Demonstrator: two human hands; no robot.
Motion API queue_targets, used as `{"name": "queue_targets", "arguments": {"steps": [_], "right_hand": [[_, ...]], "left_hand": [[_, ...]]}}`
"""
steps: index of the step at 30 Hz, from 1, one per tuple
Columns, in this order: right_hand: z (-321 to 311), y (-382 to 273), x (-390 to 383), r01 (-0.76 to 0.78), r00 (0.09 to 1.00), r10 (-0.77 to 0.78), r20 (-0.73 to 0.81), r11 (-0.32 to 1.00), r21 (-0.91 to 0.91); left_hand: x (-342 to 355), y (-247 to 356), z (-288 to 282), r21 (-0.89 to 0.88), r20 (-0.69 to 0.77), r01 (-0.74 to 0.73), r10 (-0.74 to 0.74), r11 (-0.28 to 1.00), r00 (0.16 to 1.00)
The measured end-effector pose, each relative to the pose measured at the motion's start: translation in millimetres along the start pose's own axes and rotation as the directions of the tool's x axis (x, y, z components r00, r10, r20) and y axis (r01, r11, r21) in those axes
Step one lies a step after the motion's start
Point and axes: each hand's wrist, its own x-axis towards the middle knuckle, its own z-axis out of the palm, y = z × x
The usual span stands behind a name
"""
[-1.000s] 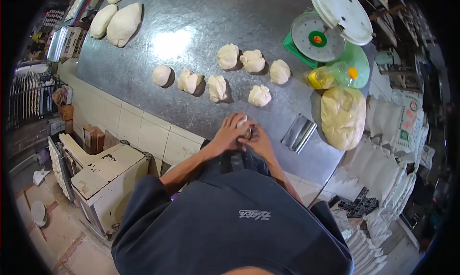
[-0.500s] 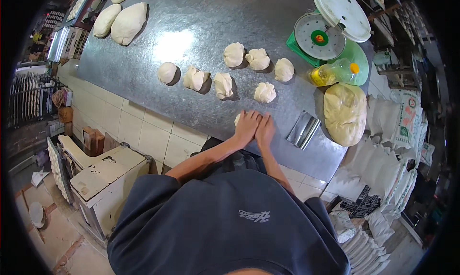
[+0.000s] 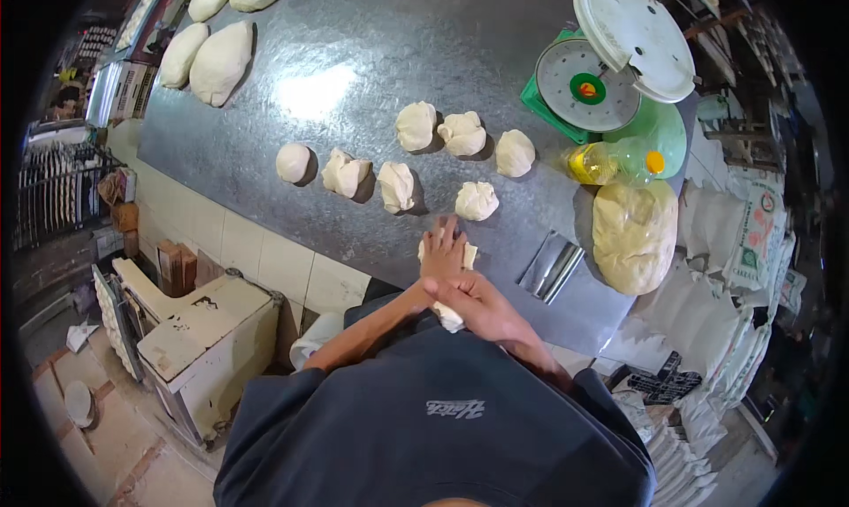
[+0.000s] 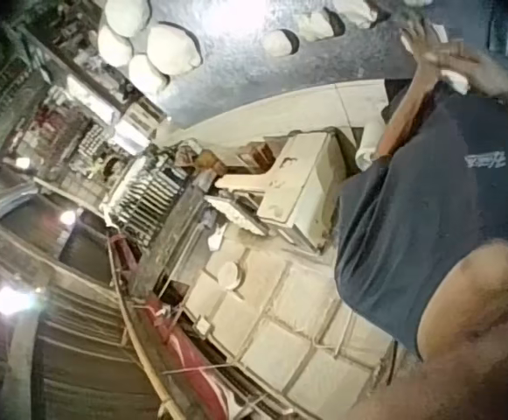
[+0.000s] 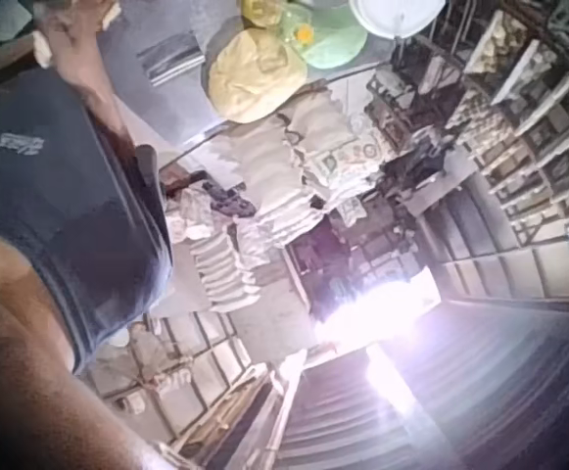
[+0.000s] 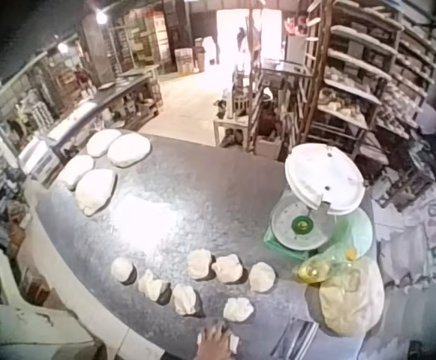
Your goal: Weighing, cutting, shaping, and machine-rolling bread dough in a bakery.
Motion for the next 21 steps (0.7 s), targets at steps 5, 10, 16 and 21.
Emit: {"name": "queue_targets", "arguments": {"steps": [5, 10, 16, 21], "right_hand": [[-55, 21, 82, 0.049, 0.892, -0.315, -0.324, 0.780, -0.624], [-94, 124, 128, 0.209, 0.565, -0.825, 0.029, 0.109, -0.972], [-83, 95, 118, -0.289, 0.799, -0.197, -0.568, 0.703, -0.650], [-73, 111, 90, -0.143, 0.808, -0.520, -0.276, 0.281, -0.949]], "left_hand": [[7, -6, -83, -0.258, -0.101, 0.072, -0.101, 0.964, 0.990], [7, -24, -62, -0.445, 0.277, 0.295, -0.183, 0.845, 0.943], [75, -66, -156, -0.788, -0.003, 0.291, -0.475, 0.543, 0.880], [151, -143, -151, 0.015, -0.399, 0.306, -0.275, 0.952, 0.875]]}}
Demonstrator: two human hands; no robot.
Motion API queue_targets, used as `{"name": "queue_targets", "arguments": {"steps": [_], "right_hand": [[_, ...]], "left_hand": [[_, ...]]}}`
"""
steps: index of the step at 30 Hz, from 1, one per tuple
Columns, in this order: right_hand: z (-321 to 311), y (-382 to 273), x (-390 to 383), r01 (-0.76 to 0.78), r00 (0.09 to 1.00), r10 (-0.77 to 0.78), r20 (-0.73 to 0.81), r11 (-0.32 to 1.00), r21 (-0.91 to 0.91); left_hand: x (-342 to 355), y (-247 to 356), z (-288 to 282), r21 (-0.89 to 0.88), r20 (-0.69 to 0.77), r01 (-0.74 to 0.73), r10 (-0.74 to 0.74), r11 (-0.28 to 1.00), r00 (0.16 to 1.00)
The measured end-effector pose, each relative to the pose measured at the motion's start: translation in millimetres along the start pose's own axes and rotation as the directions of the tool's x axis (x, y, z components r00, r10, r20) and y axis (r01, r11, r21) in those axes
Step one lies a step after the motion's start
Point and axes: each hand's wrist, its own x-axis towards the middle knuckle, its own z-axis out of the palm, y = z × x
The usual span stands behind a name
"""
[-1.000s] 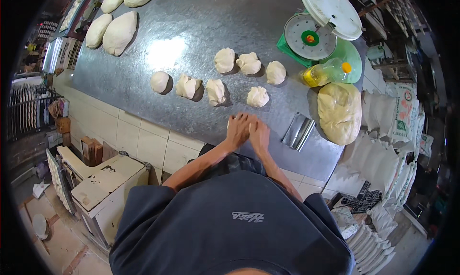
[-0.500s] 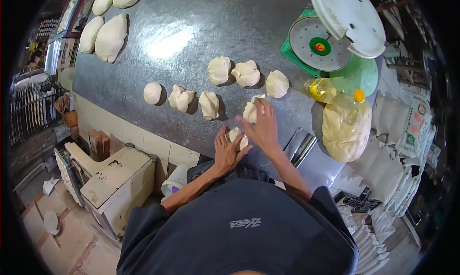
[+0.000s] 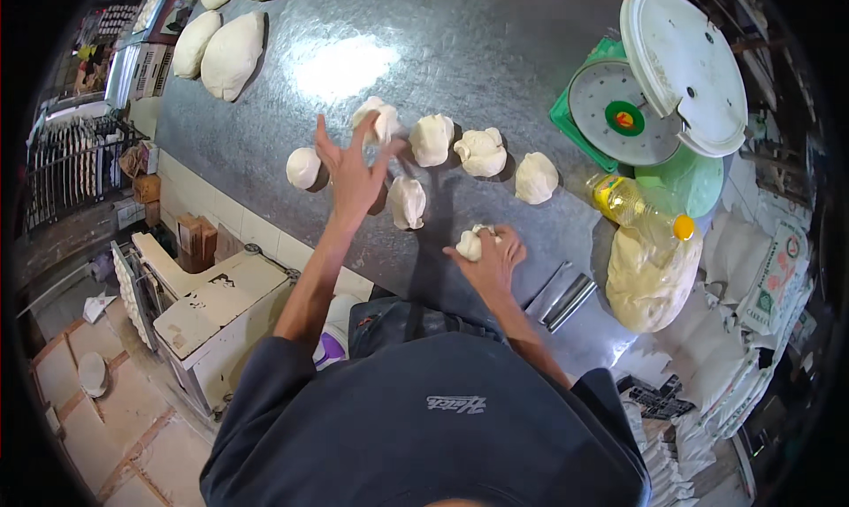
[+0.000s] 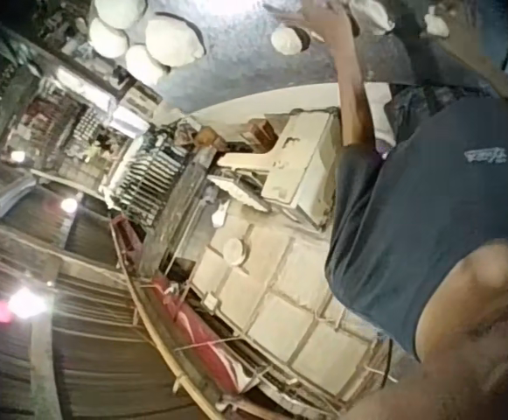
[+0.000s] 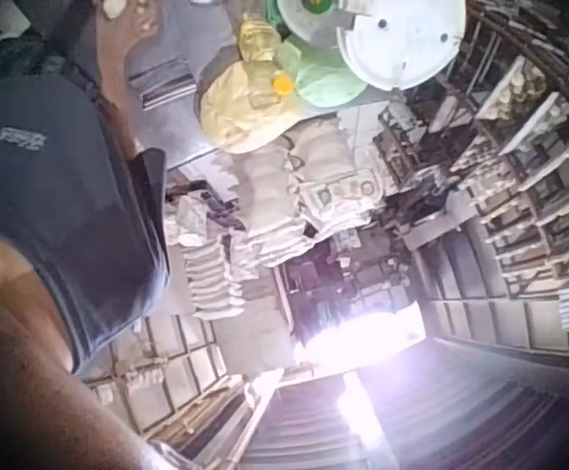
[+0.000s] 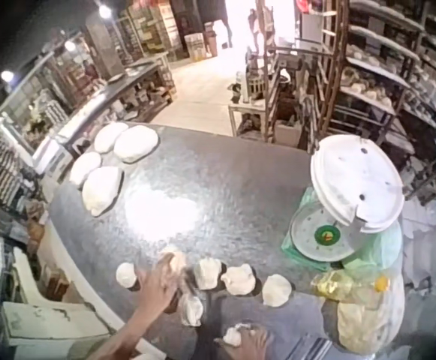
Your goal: Weighing, cutting, shaping, and machine-rolling bread dough in a bakery.
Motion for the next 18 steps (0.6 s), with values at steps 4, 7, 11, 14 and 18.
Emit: {"name": "queue_targets", "arguments": {"steps": [4, 7, 11, 14, 18], "right_hand": [[-33, -15, 21, -0.021, 0.987, 0.034, -0.156, 0.996, 0.082], [-32, 0, 48, -0.122, 0.988, 0.149, -0.028, 0.892, 0.435], [-7, -18, 109, 0.163, 0.979, -0.126, -0.162, 0.957, 0.240], [26, -12, 141, 0.221, 0.942, -0.261, -0.211, 0.955, -0.197], [25, -18, 147, -0.152, 0.986, 0.127, 0.106, 0.949, 0.276]], "left_hand": [[-58, 1, 17, -0.370, 0.241, 0.065, 0.028, 0.927, 0.970], [-110, 8, 49, -0.331, 0.242, 0.057, 0.027, 0.942, 0.970], [-159, -5, 47, -0.341, 0.184, 0.115, -0.053, 0.933, 0.981], [-178, -3, 32, -0.389, 0.198, 0.146, -0.072, 0.910, 0.978], [-188, -10, 6, -0.621, 0.274, 0.433, -0.337, 0.653, 0.901]]}}
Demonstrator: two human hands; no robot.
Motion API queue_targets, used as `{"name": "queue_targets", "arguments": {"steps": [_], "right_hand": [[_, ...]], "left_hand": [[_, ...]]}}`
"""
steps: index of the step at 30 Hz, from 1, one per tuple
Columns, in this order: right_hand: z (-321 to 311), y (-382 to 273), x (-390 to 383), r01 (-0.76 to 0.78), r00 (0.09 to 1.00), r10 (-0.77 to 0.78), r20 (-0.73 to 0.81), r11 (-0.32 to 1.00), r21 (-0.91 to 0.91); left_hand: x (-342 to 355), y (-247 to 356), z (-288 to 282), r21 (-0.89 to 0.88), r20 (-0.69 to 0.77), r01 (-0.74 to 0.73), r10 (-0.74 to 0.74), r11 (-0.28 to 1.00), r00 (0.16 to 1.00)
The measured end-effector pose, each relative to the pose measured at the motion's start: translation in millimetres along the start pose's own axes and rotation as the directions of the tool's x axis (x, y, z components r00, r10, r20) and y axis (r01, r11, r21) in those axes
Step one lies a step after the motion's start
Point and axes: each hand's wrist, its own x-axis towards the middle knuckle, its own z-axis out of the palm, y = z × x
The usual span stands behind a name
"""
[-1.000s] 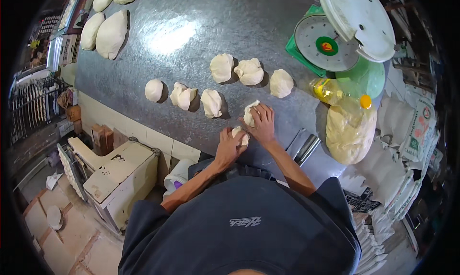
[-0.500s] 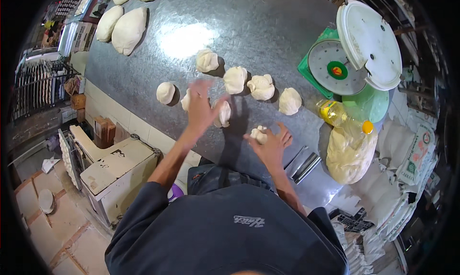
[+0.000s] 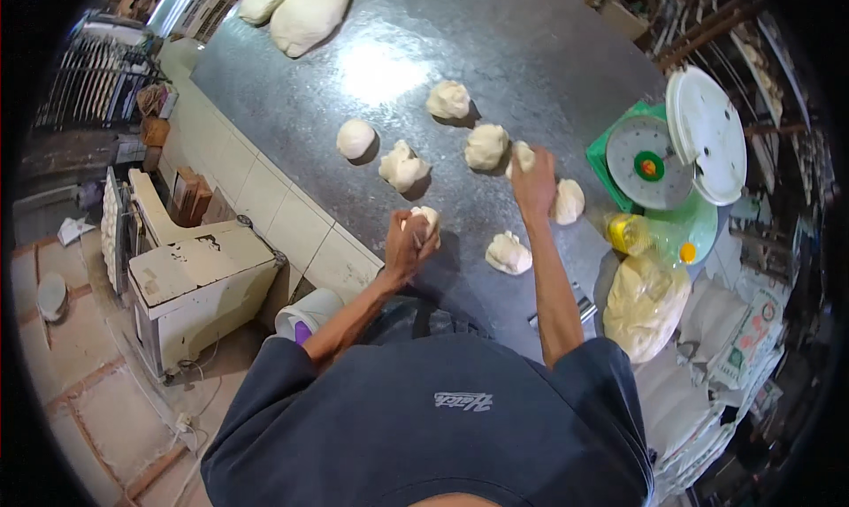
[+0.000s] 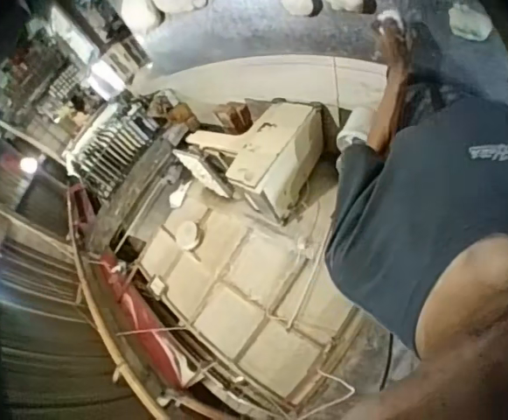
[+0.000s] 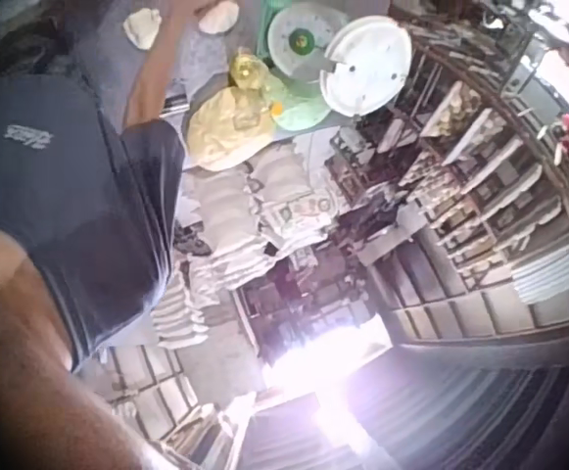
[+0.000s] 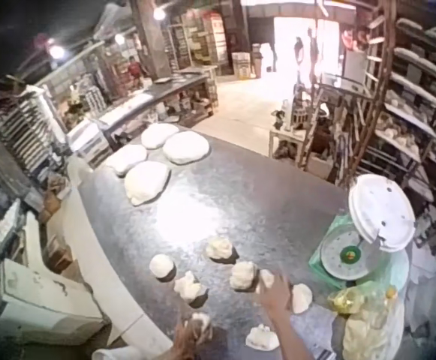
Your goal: Weighing, cutting, shaping, and machine-rolling bread dough in a bakery.
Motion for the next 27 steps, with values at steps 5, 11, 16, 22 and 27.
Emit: {"name": "queue_targets", "arguments": {"steps": [5, 11, 16, 22, 27], "right_hand": [[13, 13, -52, 0.188, 0.859, -0.442, -0.258, 0.741, -0.644], [26, -46, -86, 0.292, 0.921, -0.338, -0.195, 0.928, -0.231], [122, -24, -125, 0.549, 0.826, -0.556, 0.096, 0.755, -0.358], [123, -55, -116, -0.025, 0.920, -0.024, -0.391, 0.992, -0.120], [120, -73, -116, -0.258, 0.965, 0.140, -0.221, 0.643, -0.721]], "left_hand": [[14, -2, 14, 0.354, 0.144, -0.394, 0.367, 0.848, 0.919], [92, -21, -73, 0.213, -0.297, -0.150, 0.210, 0.965, 0.931], [180, -52, -94, 0.461, -0.189, -0.273, 0.394, 0.844, 0.900], [216, -112, -89, 0.505, 0.029, -0.564, 0.640, 0.654, 0.768], [213, -131, -88, 0.252, 0.068, -0.501, 0.501, 0.828, 0.863]]}}
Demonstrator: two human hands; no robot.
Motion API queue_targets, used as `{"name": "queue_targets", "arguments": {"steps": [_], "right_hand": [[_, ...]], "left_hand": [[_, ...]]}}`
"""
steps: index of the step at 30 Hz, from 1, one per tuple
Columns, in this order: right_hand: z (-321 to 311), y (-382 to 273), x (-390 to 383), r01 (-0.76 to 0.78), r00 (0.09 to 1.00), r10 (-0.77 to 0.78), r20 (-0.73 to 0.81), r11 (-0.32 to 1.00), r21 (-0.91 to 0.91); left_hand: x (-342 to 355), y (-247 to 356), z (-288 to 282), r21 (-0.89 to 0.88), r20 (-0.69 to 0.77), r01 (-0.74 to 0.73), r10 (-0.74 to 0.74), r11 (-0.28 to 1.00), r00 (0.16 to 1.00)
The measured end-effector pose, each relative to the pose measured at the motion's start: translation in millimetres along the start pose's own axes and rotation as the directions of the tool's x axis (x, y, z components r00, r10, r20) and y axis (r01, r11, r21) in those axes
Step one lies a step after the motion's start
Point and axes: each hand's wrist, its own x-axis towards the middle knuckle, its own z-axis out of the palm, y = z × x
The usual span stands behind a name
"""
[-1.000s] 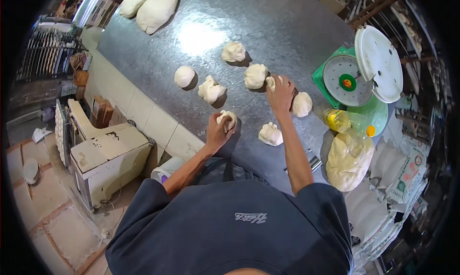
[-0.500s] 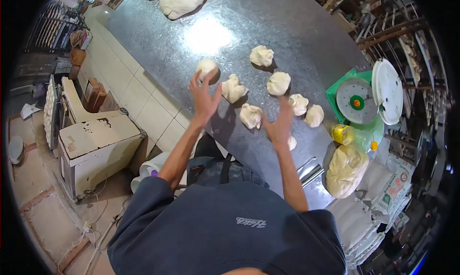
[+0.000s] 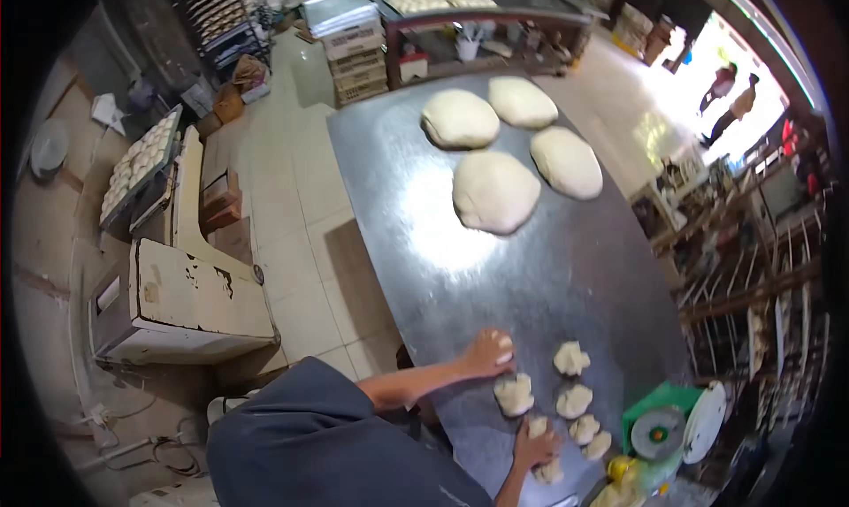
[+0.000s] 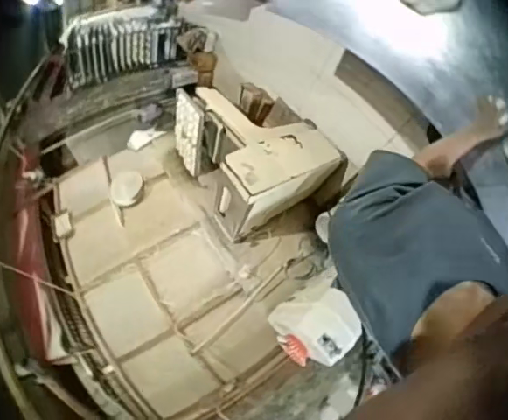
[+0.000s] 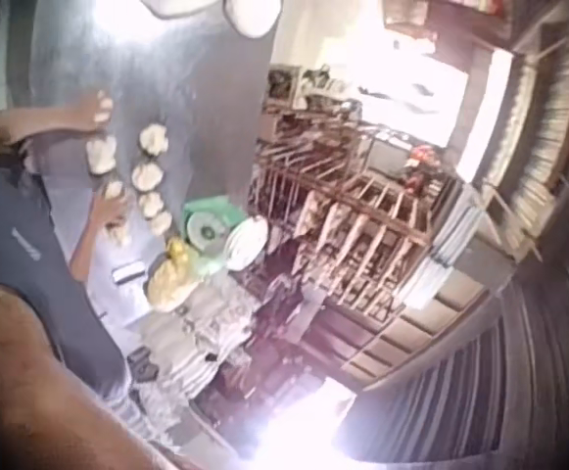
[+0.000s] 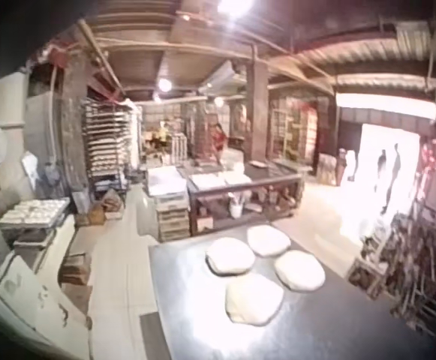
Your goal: Weighing, cutting, shaping, and machine-rolling bread dough in a bakery.
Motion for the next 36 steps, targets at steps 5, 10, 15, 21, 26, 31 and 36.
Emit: {"name": "queue_targets", "arguments": {"steps": [5, 10, 15, 21, 26, 31, 36], "right_hand": [[-30, -86, 9, 0.258, 0.912, -0.105, -0.397, 0.899, 0.355], [16, -113, 8, -0.015, 0.991, 0.033, -0.127, 0.990, 0.138], [-18, -163, 43, 0.287, 0.769, -0.058, -0.637, 0.922, 0.262], [-90, -298, 57, 0.563, 0.767, -0.265, -0.585, 0.715, 0.414], [-104, -483, -38, 0.654, 0.682, -0.674, -0.283, 0.389, 0.648], [-104, -673, -248, 0.676, 0.221, -0.969, -0.107, 0.073, 0.733], [-146, -747, -491, 0.524, -0.322, -0.943, 0.080, -0.107, 0.845]], "left_hand": [[2, -55, 33, 0.025, -0.433, -0.310, 0.290, 0.950, 0.853], [18, -40, -100, -0.510, -0.213, -0.013, -0.112, 0.860, 0.971], [-94, -111, -232, -0.658, -0.178, 0.362, -0.603, 0.661, 0.778], [-241, -165, -351, -0.761, -0.447, 0.443, -0.878, 0.474, 0.171], [-333, -193, -457, -0.746, -0.636, 0.373, -0.756, 0.552, -0.152], [-410, -204, -569, -0.556, -0.831, 0.418, -0.493, 0.719, -0.256], [-485, -178, -639, -0.297, -0.954, 0.804, -0.130, 0.514, -0.270]]}}
